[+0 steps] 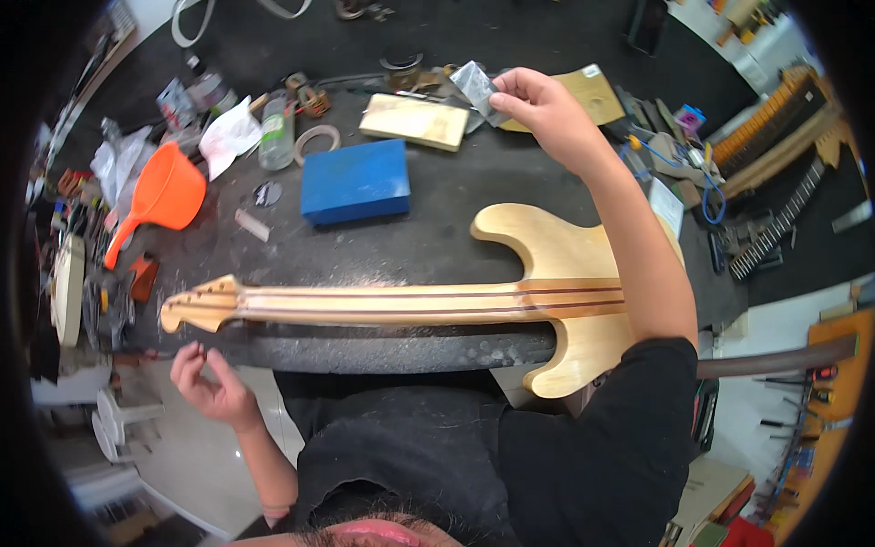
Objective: The person sands the neck and body of a wooden guitar using a sanding block and an electric sander, and uses a file on the neck.
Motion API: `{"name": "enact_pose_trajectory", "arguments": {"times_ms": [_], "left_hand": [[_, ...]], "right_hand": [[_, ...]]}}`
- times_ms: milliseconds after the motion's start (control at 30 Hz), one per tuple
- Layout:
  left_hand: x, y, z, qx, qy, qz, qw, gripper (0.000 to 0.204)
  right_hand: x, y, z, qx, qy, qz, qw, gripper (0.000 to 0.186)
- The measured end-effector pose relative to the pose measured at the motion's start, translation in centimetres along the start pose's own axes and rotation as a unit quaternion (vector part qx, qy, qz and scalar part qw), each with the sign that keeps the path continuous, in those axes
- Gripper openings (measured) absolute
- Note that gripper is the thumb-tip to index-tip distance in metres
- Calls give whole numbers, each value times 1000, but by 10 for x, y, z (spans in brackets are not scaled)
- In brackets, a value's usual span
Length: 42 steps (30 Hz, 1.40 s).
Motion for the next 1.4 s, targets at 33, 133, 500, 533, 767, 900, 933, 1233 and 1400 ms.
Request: {"name": "enact_pose_trajectory", "arguments": {"times_ms": [33, 133, 500, 533, 767, 900, 933, 1233, 1400], "left_hand": [[9, -10, 4, -7, 50, -6, 999, 30], [46, -44, 37, -86, 192, -40, 977, 29], [87, -42, 49, -155, 263, 193, 932, 34], [87, -38, 46, -165, 253, 208, 930, 33], [80, -27, 40, -140, 239, 226, 934, 30], [71, -22, 37, -156, 273, 189, 930, 28], [67, -19, 35, -168, 305, 157, 924, 31], [70, -16, 48, -103, 587, -363, 716, 34], [66, -13, 40, -204, 571, -335, 721, 24]], "right_hand": [[-17, 9, 21, -10, 11, -14, 1000, 19], [-56, 50, 81, -42, 31, -89, 995, 18], [-77, 116, 170, 80, 367, -527, 762, 25], [-70, 115, 171, 95, 361, -511, 774, 25], [-66, 101, 171, 88, 314, -460, 826, 35], [-70, 99, 173, 36, 309, -449, 838, 40], [-71, 99, 174, 5, 267, -427, 864, 39], [-87, 107, 201, -241, -25, -249, 938, 22], [-87, 107, 213, -190, -39, -106, 975, 23]]}}
Point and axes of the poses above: each hand's wrist, its own y-axis away from the middle knuckle, its own z-axis out of the palm, x = y × z, the point moved 1 cm from there along -y, towards the middle knuckle, and after that the axes turned 4 degrees about z, right-handed, at the moved point
